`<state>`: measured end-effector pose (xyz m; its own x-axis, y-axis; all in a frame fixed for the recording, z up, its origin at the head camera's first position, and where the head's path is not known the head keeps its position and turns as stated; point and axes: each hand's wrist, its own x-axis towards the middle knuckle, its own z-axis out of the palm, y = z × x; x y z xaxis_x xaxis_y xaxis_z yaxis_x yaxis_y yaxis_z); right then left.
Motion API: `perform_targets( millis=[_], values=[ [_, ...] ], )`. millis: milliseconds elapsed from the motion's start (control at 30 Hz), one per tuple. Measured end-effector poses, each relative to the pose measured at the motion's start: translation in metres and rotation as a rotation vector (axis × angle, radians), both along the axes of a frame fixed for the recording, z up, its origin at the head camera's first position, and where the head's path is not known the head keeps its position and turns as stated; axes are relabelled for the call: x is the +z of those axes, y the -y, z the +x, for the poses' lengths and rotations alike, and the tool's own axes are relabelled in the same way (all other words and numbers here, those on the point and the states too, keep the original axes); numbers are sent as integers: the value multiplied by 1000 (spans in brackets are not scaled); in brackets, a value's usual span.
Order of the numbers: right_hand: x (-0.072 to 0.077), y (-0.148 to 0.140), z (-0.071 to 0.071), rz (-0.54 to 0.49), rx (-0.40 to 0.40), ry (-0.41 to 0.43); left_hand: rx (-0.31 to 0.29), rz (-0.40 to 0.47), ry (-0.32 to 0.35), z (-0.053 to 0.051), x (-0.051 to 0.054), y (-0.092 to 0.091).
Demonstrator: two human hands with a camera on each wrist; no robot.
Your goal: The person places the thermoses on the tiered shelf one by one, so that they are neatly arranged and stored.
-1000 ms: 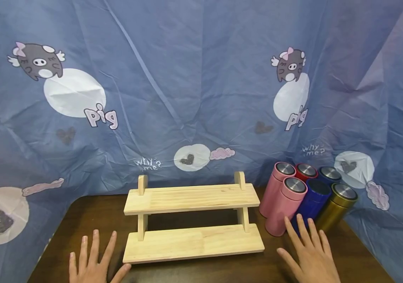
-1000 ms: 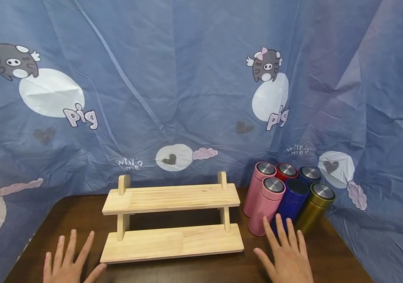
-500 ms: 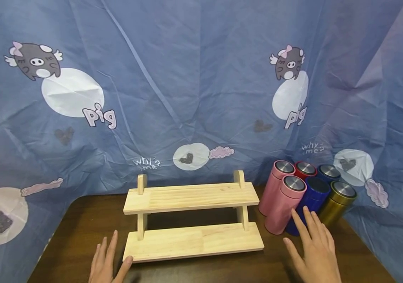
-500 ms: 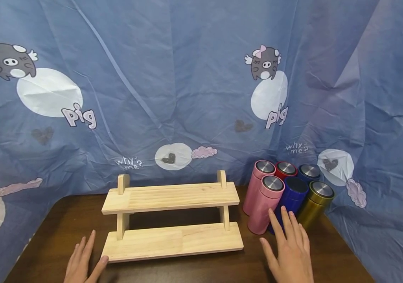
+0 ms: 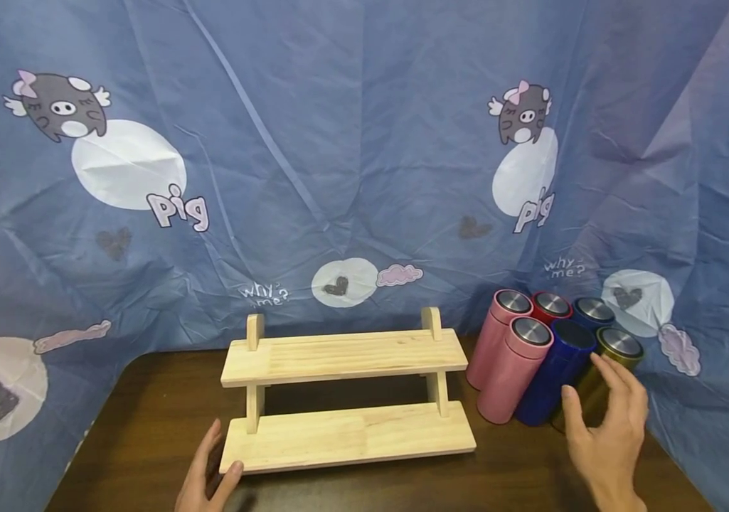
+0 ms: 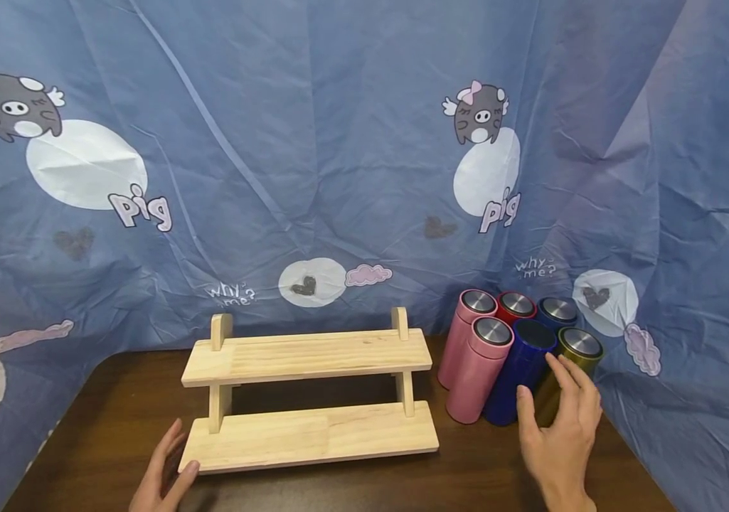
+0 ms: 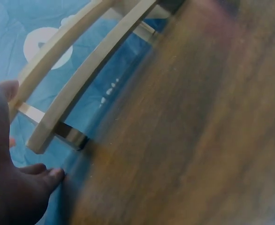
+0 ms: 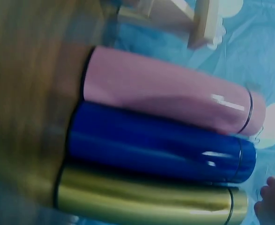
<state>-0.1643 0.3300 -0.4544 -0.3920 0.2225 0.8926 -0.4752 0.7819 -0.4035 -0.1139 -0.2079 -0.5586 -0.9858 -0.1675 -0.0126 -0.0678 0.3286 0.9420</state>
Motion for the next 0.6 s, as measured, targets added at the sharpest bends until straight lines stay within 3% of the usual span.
perform_targets(
  millis=[100,200,433,600],
  values=[
    [12,-1,-6,-26,-15,-70,-4,115,39,0,-1,0],
    [21,-6,-14,-54,-44,-72,0,165,49,-2,-11,0],
    [16,-33,-34,-194,-142,-5,15,60,-124,-15,-57,11],
    [4,-50,-40,-287,-177,71,-22,123,-168,-18,-68,12]
  ],
)
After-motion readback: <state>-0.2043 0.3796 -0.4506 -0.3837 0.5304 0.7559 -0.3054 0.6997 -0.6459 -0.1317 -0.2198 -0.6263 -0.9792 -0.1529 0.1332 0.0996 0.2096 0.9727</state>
